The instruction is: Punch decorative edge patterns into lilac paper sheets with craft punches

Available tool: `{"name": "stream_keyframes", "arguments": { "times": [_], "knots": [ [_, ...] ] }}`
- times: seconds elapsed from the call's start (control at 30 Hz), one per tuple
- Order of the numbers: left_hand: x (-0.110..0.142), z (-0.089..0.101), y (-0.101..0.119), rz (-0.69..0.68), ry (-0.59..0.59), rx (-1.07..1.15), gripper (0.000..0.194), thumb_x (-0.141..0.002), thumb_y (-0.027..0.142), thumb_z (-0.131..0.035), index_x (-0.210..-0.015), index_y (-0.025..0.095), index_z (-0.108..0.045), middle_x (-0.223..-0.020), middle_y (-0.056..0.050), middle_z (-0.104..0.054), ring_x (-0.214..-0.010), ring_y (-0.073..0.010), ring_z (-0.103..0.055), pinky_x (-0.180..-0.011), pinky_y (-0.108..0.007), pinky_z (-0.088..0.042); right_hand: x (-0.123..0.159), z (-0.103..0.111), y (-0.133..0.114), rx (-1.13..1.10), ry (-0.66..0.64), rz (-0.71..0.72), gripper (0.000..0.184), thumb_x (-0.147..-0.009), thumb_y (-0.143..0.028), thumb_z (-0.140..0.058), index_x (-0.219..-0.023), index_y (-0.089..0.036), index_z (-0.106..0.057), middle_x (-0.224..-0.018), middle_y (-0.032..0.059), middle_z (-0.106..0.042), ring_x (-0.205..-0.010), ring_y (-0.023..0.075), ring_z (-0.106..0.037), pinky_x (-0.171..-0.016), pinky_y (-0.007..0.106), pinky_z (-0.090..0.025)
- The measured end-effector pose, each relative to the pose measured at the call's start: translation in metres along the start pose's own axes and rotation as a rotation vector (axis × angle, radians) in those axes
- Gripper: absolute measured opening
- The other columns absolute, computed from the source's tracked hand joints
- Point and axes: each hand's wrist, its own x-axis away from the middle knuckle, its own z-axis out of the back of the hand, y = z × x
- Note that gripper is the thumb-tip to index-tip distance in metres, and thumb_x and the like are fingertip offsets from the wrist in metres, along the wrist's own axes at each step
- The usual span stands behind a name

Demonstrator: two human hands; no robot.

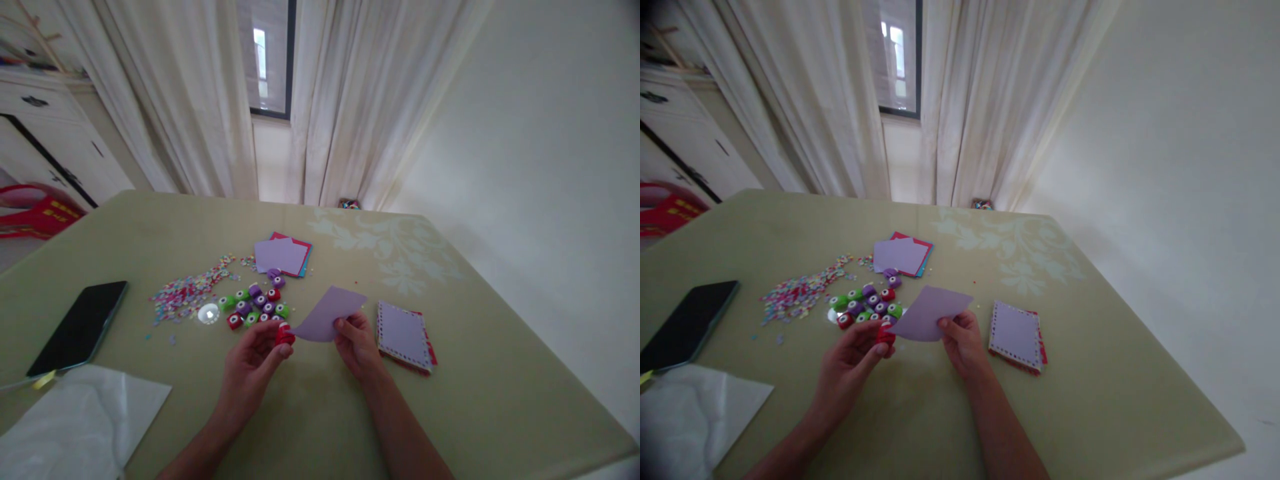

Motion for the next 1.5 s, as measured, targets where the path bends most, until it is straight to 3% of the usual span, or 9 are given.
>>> {"name": "stream_keyframes", "arguments": {
  "times": [0.43,0.87,1.5],
  "knots": [
    [0.0003,0.0019,-0.0033,-0.024,0.035,0.006,0.037,-0.079,0.038,-0.092,-0.108,0.023,-0.077,-0.099,-0.006,-0.084,-0.088,-0.0212,-0.081,-0.077,-0.028,-0.067,0.0007,0.0018,-0.0001,0.001,0.008,-0.015,0.035,-0.055,-0.03,-0.103,-0.082,-0.026,-0.082,-0.093,0.0059,-0.085,-0.088,0.0263,-0.078,-0.094,0.042,-0.062],
    [0.0019,0.0016,0.0015,-0.03,-0.026,-0.003,0.034,-0.081,0.04,-0.09,-0.108,0.022,-0.078,-0.097,-0.008,-0.085,-0.08,-0.0229,-0.082,-0.072,-0.031,-0.067,-0.0013,0.0062,0.0007,0.019,0.008,-0.012,0.034,-0.058,-0.029,-0.102,-0.086,-0.026,-0.082,-0.096,0.0061,-0.085,-0.087,0.0256,-0.079,-0.09,0.041,-0.063],
    [0.0019,0.0039,-0.0053,-0.085,-0.038,-0.028,0.032,-0.084,0.029,-0.089,-0.113,0.024,-0.078,-0.106,-0.006,-0.085,-0.091,-0.0204,-0.082,-0.082,-0.027,-0.066,-0.001,0.0029,0.0015,0.079,-0.044,-0.008,0.031,-0.058,-0.025,-0.1,-0.085,-0.025,-0.084,-0.097,0.0051,-0.086,-0.087,0.0234,-0.079,-0.089,0.036,-0.062]
  ]
}}
